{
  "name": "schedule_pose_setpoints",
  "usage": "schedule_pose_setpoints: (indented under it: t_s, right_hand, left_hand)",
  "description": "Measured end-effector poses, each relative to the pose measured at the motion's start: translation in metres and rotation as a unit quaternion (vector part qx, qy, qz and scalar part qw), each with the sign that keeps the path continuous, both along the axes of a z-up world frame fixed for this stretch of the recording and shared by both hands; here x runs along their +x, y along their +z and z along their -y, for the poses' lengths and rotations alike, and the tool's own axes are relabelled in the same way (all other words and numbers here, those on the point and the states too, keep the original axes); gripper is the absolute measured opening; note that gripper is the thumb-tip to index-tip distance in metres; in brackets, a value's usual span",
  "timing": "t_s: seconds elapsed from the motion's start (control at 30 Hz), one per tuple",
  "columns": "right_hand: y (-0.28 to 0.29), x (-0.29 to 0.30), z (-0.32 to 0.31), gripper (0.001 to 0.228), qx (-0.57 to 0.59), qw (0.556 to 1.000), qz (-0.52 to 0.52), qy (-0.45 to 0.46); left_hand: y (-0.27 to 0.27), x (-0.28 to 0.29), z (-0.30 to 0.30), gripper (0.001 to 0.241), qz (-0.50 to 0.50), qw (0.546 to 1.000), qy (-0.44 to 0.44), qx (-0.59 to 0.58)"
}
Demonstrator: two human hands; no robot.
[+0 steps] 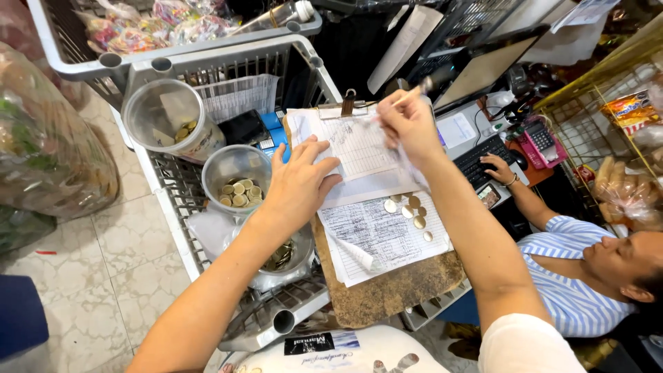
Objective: Counting coins and recording the totals on a clipboard at a checkout counter
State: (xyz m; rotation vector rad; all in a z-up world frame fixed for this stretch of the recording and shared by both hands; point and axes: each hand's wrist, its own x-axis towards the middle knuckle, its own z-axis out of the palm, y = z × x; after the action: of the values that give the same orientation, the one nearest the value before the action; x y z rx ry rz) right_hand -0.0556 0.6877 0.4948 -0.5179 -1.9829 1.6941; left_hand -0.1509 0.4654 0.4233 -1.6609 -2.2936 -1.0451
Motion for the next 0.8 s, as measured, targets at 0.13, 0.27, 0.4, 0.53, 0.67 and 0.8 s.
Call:
schedule_pose_setpoints:
  t_s: [0.13, 0.27, 0.4, 0.53, 0.67, 0.8]
  right_hand:
    - [0.019, 0.027, -0.002, 0.025, 0.049, 0.992, 0.112, -0.034]
    - [0.001, 0.047, -0.016, 0.029, 0.278, 0.927, 0.246, -0.048]
    - [0.028, 0.078, 0.009, 0.023, 0.309, 0.923, 0.224, -0.042]
    - [0.02, 0.122, 0.011, 0.014, 0.362, 0.922, 0.12, -0.065]
    - [0.012, 0.175, 0.033, 0.017, 0.394, 0.901, 0.163, -0.084]
    - [0.003, 0.19, 0.045, 0.016, 0.424, 0.894, 0.134, -0.063]
  left_hand:
    - [-0.004, 0.007, 0.0, 0.023, -0.049, 0.998, 0.022, -0.015]
    - [-0.005, 0.015, -0.001, 0.023, -0.095, 0.994, 0.038, -0.03]
    - [0.0, 0.026, 0.005, 0.022, -0.115, 0.991, 0.042, -0.049]
    - [0.022, 0.047, 0.021, 0.017, -0.14, 0.99, 0.009, -0.028]
    - [0.028, 0.065, 0.031, 0.011, -0.179, 0.978, -0.104, 0.024]
    - [0.028, 0.083, 0.036, 0.012, -0.15, 0.977, -0.15, -0.015]
